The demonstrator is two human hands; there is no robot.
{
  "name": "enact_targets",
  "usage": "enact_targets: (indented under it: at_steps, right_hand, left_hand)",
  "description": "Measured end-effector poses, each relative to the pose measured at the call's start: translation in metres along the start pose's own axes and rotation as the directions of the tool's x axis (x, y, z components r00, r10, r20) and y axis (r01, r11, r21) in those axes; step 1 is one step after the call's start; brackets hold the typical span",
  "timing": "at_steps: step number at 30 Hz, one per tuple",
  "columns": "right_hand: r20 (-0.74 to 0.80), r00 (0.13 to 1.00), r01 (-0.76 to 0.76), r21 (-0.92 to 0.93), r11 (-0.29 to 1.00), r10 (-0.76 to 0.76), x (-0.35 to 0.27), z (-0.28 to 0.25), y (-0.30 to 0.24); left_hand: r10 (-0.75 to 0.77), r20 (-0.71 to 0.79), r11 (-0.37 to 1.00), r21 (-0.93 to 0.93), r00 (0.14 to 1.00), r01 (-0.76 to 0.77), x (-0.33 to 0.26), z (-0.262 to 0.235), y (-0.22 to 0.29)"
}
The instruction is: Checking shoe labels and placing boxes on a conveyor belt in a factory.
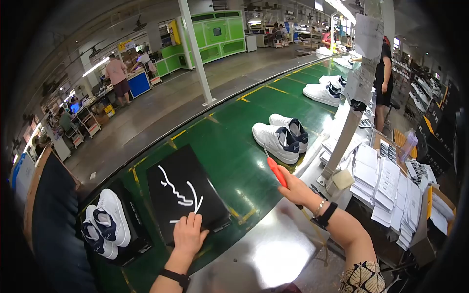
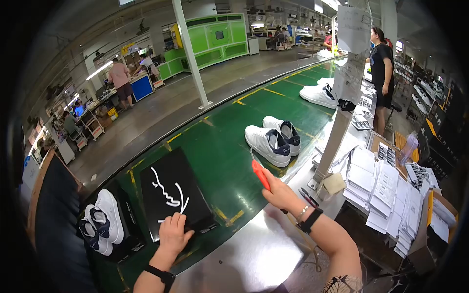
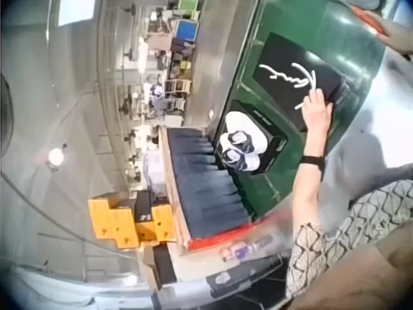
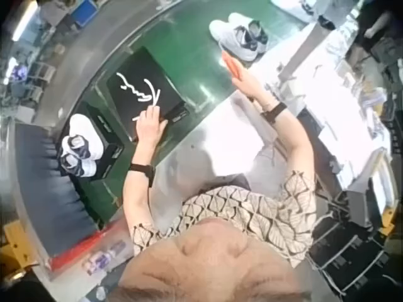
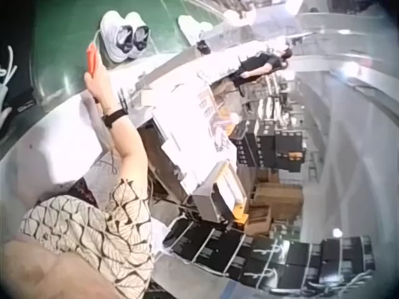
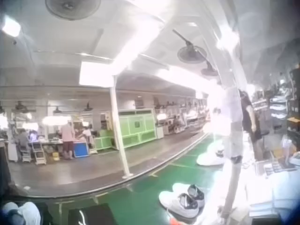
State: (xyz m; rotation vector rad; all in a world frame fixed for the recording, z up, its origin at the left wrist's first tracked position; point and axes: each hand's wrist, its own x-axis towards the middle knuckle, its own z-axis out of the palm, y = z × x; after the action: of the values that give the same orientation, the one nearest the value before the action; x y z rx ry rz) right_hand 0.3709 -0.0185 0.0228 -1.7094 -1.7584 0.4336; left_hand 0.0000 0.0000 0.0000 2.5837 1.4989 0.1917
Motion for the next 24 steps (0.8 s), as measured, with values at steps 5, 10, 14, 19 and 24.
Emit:
enact_targets:
  at_steps: [5,10,14,19,24]
  right_hand:
    - [-0.282,0.917,-0.254,0.128,0.959,0.281,0.041,-0.014,0.036]
    - [-0.289,0.915,-0.255,0.130,0.958,0.283,0.050,-0.026,0.047]
    - [-0.262,0.905,-0.293,0.185,0.938,0.334,0.035,-0.022,0.052]
    - [-0.109,0.909,-0.356,0.304,0.884,0.403,0.001,-0.027,0.058]
    - [-0.033,0.940,-0.318,0.279,0.906,0.340,-0.045,-0.006,0.052]
  left_hand:
    - [0.107,-0.262,0.991,0.109,0.959,-0.081,-0.001,0.000,0.011]
    - [0.057,-0.268,0.986,0.166,0.962,-0.013,-0.001,0.008,0.001]
    - [-0.010,-0.292,0.982,0.176,0.956,0.064,0.008,0.011,0.000]
    - [-0.005,-0.299,0.977,0.200,0.954,0.068,0.009,0.018,-0.004]
    - [-0.001,-0.323,0.973,0.219,0.946,0.076,0.005,0.018,-0.004]
